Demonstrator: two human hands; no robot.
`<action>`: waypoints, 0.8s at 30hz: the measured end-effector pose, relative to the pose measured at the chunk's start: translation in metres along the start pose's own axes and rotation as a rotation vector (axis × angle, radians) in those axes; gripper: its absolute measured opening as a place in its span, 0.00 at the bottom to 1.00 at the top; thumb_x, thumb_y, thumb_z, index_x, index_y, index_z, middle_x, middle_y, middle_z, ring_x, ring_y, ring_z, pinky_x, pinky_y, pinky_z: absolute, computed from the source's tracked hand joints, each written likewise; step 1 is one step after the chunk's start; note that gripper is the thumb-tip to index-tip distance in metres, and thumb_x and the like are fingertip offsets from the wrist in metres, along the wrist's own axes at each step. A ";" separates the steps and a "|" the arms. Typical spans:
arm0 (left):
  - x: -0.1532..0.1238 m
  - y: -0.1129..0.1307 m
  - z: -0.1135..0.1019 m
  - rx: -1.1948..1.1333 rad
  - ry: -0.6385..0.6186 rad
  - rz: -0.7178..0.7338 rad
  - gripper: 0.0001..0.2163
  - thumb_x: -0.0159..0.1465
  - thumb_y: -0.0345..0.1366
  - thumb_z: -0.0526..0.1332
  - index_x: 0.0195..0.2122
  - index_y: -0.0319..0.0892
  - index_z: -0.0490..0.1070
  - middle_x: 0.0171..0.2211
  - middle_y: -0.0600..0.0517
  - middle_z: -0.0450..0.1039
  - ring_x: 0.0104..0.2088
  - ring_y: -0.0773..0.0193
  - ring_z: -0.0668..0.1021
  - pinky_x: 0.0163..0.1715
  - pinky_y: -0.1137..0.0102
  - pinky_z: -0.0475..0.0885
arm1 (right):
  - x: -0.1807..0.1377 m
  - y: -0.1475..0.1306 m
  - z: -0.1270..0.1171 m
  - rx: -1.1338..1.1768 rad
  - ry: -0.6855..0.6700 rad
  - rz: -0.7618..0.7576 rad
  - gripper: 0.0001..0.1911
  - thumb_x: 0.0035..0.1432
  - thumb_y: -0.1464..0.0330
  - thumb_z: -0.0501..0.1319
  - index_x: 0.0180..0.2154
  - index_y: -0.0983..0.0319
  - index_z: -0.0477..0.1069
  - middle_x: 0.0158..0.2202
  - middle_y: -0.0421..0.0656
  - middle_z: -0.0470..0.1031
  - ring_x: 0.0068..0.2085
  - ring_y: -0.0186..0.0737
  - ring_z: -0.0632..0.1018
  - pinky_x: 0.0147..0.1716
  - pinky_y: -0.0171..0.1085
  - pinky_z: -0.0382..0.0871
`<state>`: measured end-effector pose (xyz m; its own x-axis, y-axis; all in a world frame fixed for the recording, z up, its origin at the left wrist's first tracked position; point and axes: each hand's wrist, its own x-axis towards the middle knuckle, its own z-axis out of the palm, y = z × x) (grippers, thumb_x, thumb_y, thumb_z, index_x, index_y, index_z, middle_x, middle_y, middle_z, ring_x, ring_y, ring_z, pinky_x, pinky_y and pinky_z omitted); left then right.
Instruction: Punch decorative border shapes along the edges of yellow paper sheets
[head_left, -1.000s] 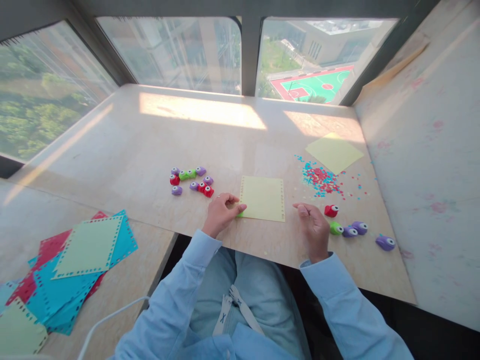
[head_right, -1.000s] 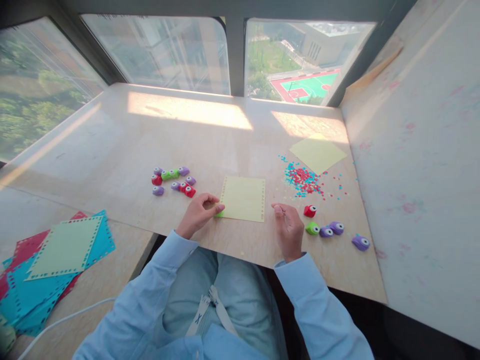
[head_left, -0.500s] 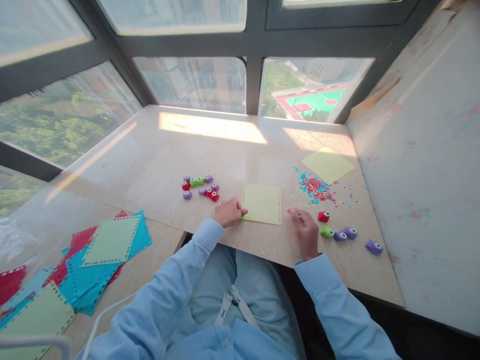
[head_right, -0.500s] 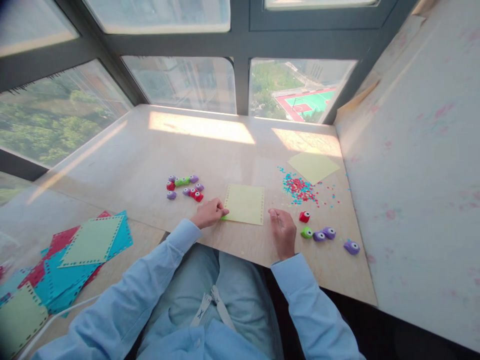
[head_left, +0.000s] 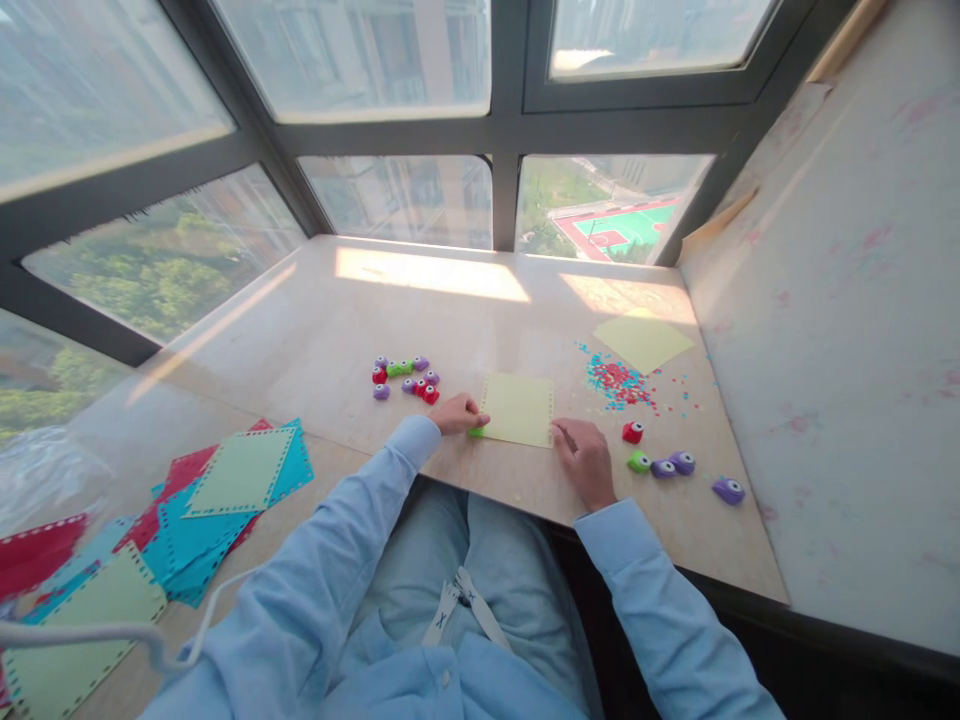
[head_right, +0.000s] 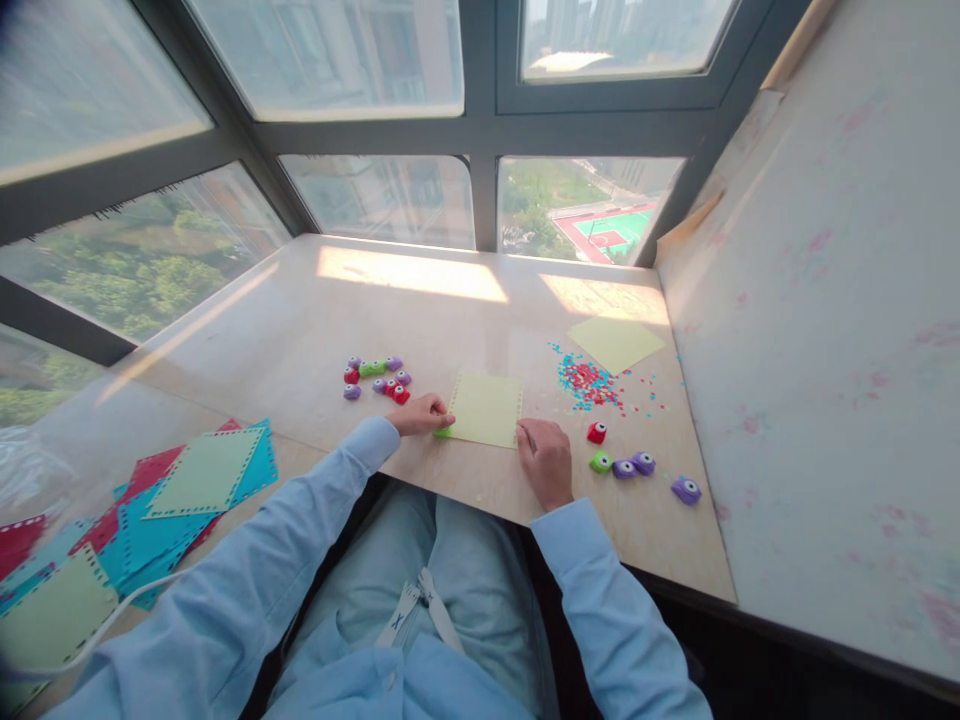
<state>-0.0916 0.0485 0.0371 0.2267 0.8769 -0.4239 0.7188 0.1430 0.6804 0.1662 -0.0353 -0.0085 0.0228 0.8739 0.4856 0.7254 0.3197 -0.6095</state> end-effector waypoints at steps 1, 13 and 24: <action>0.002 -0.002 -0.001 -0.033 -0.019 0.018 0.15 0.49 0.47 0.69 0.23 0.41 0.69 0.19 0.55 0.69 0.25 0.64 0.73 0.24 0.72 0.62 | 0.000 -0.001 0.000 -0.019 -0.014 -0.022 0.14 0.65 0.65 0.54 0.40 0.62 0.77 0.39 0.48 0.81 0.42 0.47 0.77 0.46 0.46 0.68; -0.006 -0.018 -0.006 -0.314 -0.028 0.134 0.20 0.48 0.49 0.72 0.28 0.39 0.70 0.21 0.55 0.69 0.23 0.70 0.70 0.23 0.74 0.64 | -0.001 -0.005 0.000 -0.129 -0.052 -0.094 0.12 0.63 0.70 0.55 0.40 0.62 0.77 0.42 0.49 0.80 0.45 0.46 0.75 0.47 0.45 0.66; -0.017 -0.027 0.013 -0.282 0.246 0.201 0.14 0.57 0.48 0.63 0.29 0.40 0.70 0.23 0.56 0.66 0.25 0.68 0.68 0.26 0.72 0.62 | -0.001 0.000 0.002 -0.100 -0.023 -0.095 0.12 0.63 0.71 0.55 0.39 0.63 0.78 0.41 0.48 0.81 0.45 0.46 0.77 0.48 0.46 0.68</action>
<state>-0.1063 0.0242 0.0182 0.1562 0.9786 -0.1341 0.4606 0.0480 0.8863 0.1646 -0.0358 -0.0101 -0.0639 0.8502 0.5226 0.7889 0.3637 -0.4954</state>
